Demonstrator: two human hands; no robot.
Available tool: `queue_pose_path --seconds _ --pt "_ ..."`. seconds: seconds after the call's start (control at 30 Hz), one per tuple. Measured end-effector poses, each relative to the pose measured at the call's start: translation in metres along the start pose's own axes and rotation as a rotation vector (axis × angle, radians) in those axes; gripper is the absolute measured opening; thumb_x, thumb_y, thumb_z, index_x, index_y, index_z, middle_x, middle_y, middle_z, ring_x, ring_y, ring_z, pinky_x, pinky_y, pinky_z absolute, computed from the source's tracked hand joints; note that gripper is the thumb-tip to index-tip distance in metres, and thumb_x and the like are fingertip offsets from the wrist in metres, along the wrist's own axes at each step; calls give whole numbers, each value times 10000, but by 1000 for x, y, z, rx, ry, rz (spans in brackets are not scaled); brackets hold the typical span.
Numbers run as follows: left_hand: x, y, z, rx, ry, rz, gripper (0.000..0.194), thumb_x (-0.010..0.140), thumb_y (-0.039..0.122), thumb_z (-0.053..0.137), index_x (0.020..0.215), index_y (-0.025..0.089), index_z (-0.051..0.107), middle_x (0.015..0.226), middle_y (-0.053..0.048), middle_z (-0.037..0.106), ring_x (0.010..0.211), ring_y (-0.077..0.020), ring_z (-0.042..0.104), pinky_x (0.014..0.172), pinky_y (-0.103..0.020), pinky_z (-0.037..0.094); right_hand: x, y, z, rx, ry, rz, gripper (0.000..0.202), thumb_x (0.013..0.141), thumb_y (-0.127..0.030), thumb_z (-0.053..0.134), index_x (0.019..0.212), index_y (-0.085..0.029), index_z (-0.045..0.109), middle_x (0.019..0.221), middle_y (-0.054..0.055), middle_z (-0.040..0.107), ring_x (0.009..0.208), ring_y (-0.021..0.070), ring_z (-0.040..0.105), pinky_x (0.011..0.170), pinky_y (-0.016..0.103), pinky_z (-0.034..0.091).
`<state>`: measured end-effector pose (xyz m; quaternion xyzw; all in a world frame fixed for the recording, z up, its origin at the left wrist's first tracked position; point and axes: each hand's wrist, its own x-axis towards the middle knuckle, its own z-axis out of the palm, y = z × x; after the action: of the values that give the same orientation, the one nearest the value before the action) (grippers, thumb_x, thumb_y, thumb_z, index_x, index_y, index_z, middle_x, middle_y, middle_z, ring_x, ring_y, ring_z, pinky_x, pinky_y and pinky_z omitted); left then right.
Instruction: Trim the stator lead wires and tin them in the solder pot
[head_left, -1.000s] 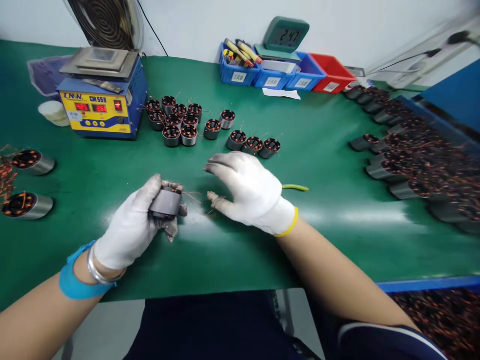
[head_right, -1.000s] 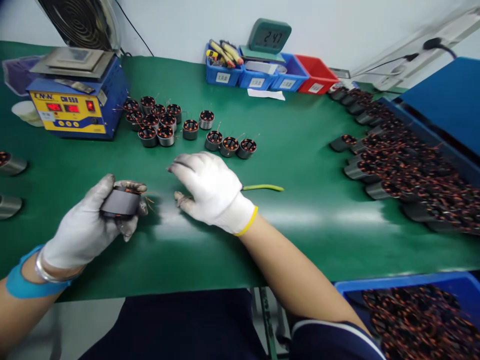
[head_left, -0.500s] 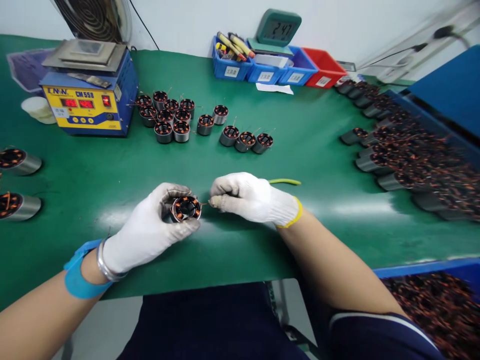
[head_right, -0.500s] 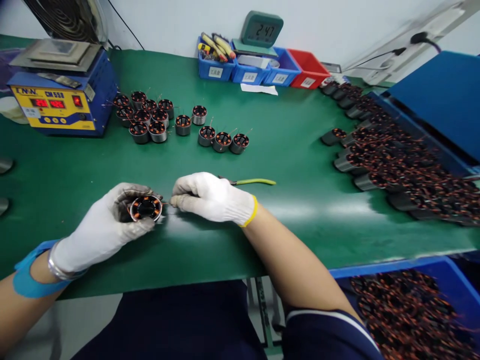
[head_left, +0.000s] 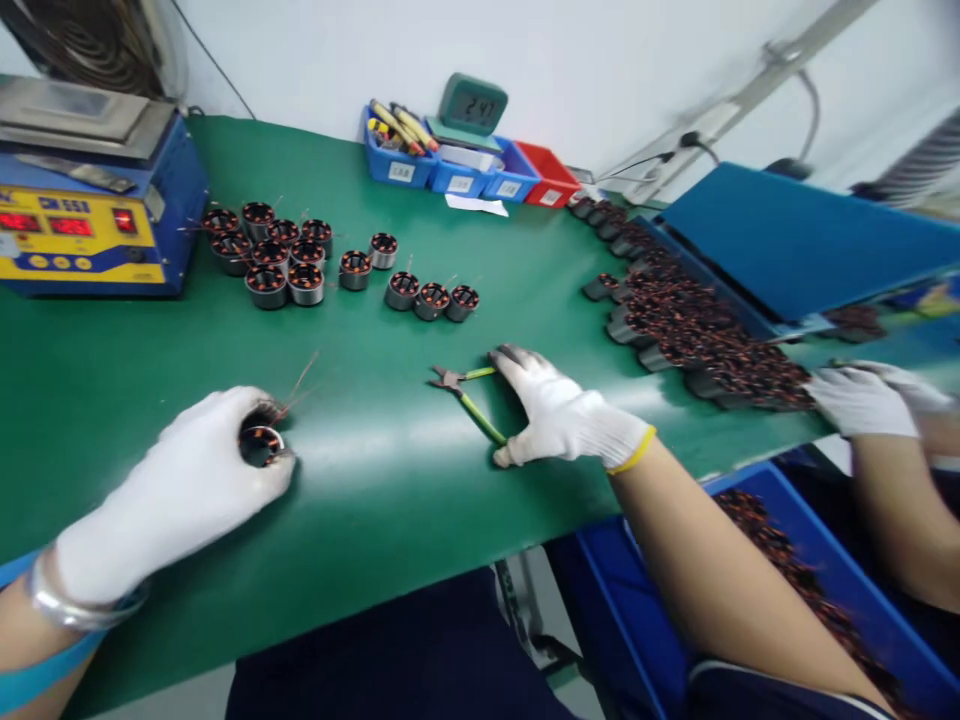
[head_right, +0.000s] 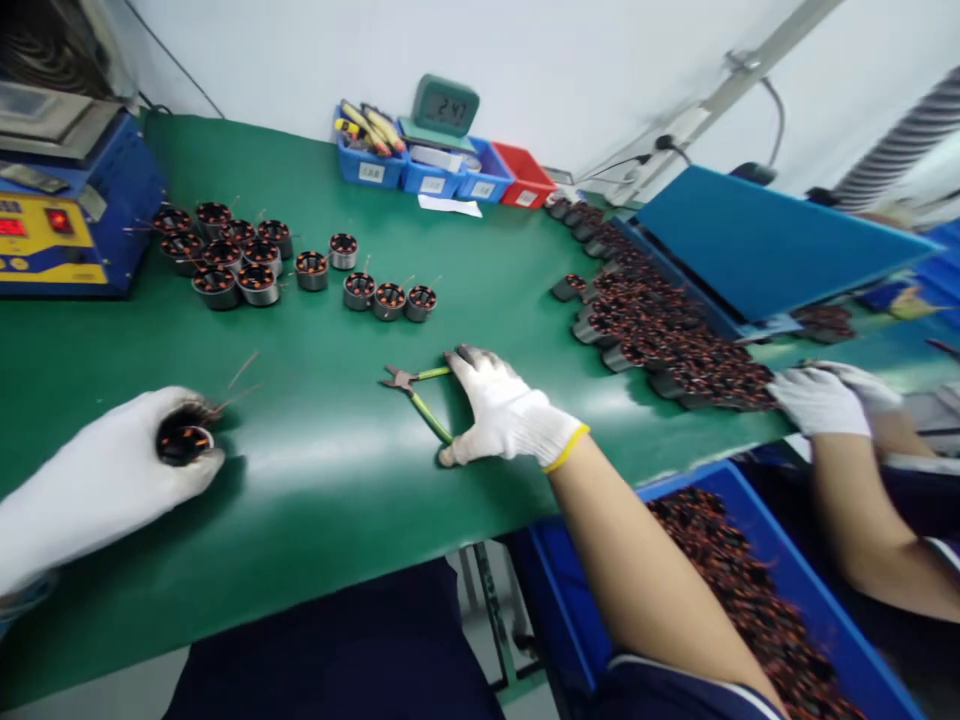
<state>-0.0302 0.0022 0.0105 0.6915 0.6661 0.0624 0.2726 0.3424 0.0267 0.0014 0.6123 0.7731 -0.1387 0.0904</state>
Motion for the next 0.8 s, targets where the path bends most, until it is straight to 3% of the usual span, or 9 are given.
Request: queue_pose_path --seconds 0.13,0.23,0.3,0.4,0.47,0.53,0.6,0.8 --pt "1 -3 3 -133 116 41 294 713 402 609 947 231 661 935 -58 730 848 -304 683 722 -396 513 -14 1 4 -36 4 48 1103 669 -657 722 1542 -125 308 1522 237 380 1372 419 407 1063 546 437" --pt "1 -6 4 -244 153 50 291 720 488 641 884 252 689 863 -35 743 779 -291 681 681 -371 494 -29 -19 -4 -101 -31 -10 750 847 -529 577 1477 -155 412 1346 195 533 1181 357 563 923 467 512" --pt "1 -8 5 -306 152 43 293 759 526 613 859 264 696 840 -19 745 753 -266 670 676 -350 486 -34 -36 -8 -193 -46 -42 555 862 -427 528 1333 -134 542 1186 172 596 1027 330 619 808 423 531" --pt "1 -7 6 -347 81 19 287 841 484 527 860 233 665 771 -27 711 683 -220 628 633 -320 465 -27 -53 -4 -314 30 -29 389 780 -338 536 1079 -110 634 1048 177 613 892 348 630 701 436 523" --pt "1 -4 7 -354 43 -3 262 856 431 499 858 208 636 729 -33 678 637 -200 593 603 -311 448 -12 -56 6 -231 145 -130 419 723 -278 539 1092 -100 628 1129 195 609 995 367 616 795 463 527" --pt "2 -2 9 -366 66 -10 239 848 407 496 832 201 616 697 -24 652 604 -184 561 584 -302 427 8 -57 17 -50 265 -290 556 667 -222 530 1203 -90 593 1240 188 592 1157 349 565 956 453 493" --pt "2 -1 11 -395 86 -9 215 847 387 501 806 201 601 649 -4 622 566 -165 523 570 -290 404 26 -60 24 76 322 -366 676 622 -192 520 1290 -90 553 1262 170 593 1196 324 547 1010 433 469" --pt "4 -1 15 -586 76 -24 190 853 376 529 808 199 579 575 28 547 529 -143 485 530 -264 373 36 -89 8 -15 181 -202 584 688 -317 563 1263 -220 600 1179 122 630 891 320 648 672 402 512"
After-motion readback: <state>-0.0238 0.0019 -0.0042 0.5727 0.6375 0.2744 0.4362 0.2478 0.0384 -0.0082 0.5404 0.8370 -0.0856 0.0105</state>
